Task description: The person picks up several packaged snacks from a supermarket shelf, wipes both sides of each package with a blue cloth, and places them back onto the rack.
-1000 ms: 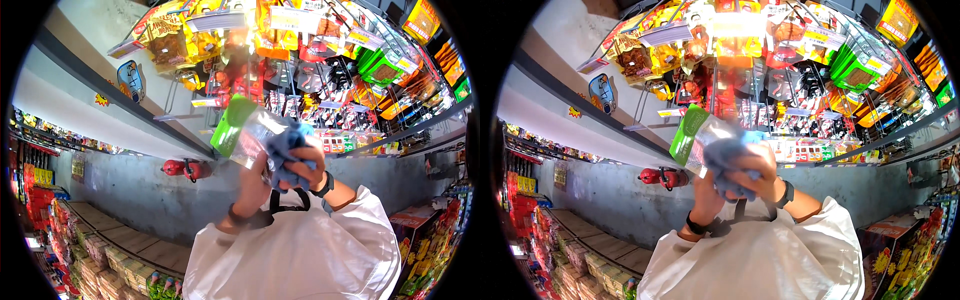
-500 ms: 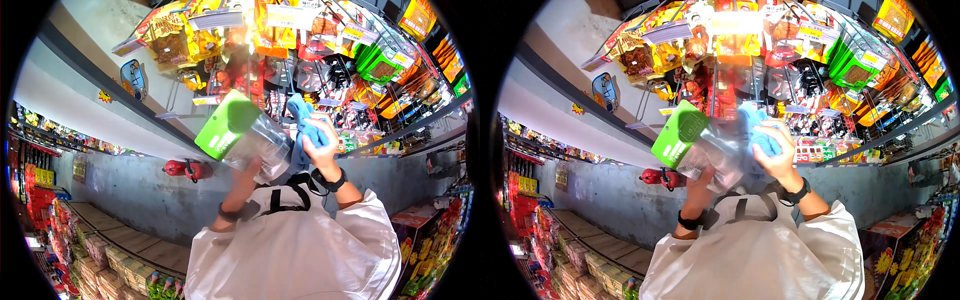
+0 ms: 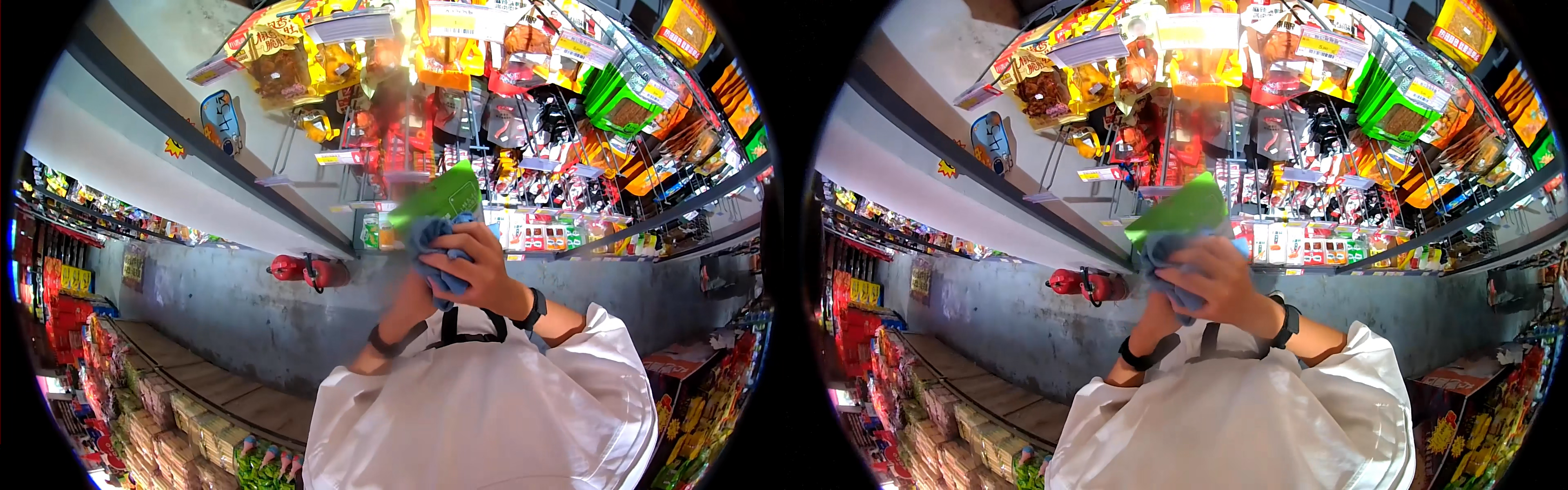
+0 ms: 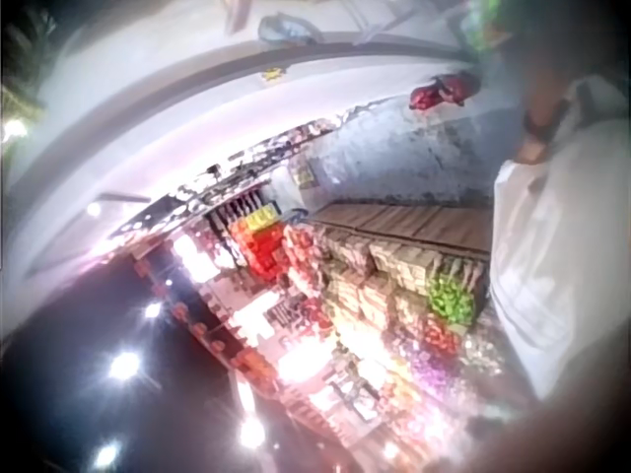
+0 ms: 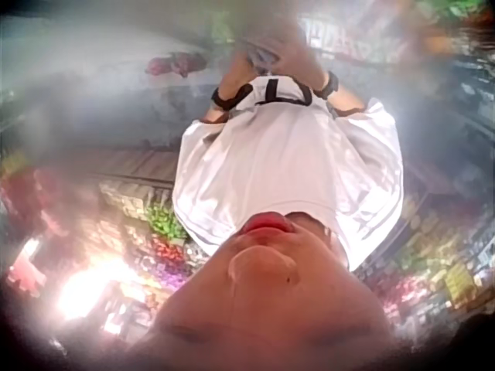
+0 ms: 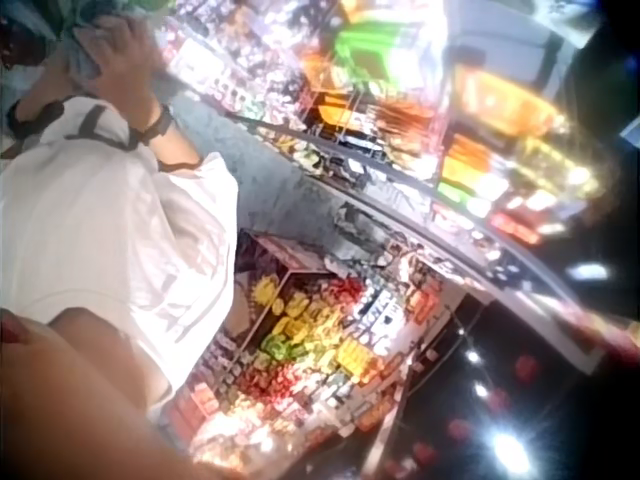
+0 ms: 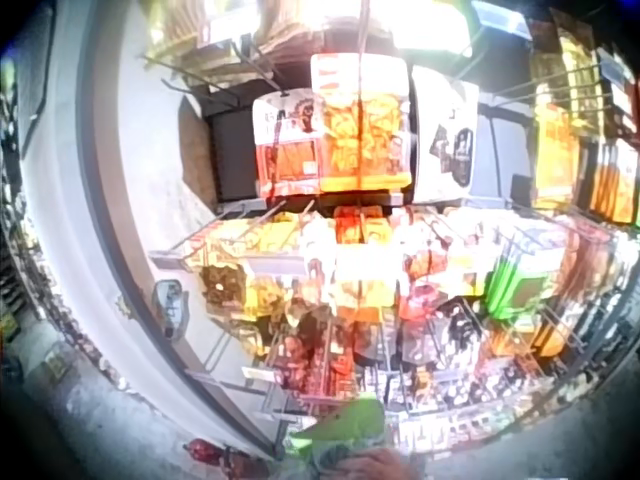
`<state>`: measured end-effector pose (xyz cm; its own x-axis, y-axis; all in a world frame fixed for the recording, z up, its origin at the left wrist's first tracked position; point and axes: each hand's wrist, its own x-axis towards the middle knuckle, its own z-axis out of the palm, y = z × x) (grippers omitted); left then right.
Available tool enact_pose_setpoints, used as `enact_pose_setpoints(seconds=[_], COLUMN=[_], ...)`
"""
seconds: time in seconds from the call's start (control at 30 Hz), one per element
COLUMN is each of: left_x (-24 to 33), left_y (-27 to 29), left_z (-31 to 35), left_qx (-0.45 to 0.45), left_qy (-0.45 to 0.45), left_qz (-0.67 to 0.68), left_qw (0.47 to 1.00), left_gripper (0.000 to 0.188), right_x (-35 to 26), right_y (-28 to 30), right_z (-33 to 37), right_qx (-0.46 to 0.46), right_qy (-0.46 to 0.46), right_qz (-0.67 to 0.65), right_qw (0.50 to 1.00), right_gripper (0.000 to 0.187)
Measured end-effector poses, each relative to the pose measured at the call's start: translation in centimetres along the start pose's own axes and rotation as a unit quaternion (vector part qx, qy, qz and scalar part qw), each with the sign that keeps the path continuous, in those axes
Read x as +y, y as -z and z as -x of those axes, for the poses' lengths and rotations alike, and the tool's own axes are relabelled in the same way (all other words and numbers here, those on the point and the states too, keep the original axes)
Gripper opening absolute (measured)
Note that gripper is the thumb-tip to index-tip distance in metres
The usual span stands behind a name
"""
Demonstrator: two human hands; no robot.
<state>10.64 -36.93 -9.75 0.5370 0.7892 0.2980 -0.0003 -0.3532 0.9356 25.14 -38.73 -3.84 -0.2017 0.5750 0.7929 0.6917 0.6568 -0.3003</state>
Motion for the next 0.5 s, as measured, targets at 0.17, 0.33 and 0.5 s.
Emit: enact_pose_setpoints(seconds=[0.17, 0.33, 0.5], left_x=[-2.8, -0.7, -1.2], left_y=[-0.3, -1.4, -1.4], left_z=[0.5, -0.3, -1.3], left_qx=[-0.066, 0.064, 0.091], left_qy=[0.066, 0.088, 0.107], left_qz=[0.001, 0.049, 0.048], left_qw=[0.996, 0.993, 0.989], left_gripper=[0.039, 0.035, 0.031], right_x=[1.3, 2.0, 0.4], right_y=[1.1, 1.4, 1.7], right_z=[-1.9, 0.4, 4.3], right_qx=[0.033, 0.062, 0.013], right_qy=[-0.055, -0.141, -0.104], right_qz=[0.022, 0.013, 0.015], right_qw=[0.998, 0.988, 0.994], right_gripper=[0.041, 0.042, 0.042])
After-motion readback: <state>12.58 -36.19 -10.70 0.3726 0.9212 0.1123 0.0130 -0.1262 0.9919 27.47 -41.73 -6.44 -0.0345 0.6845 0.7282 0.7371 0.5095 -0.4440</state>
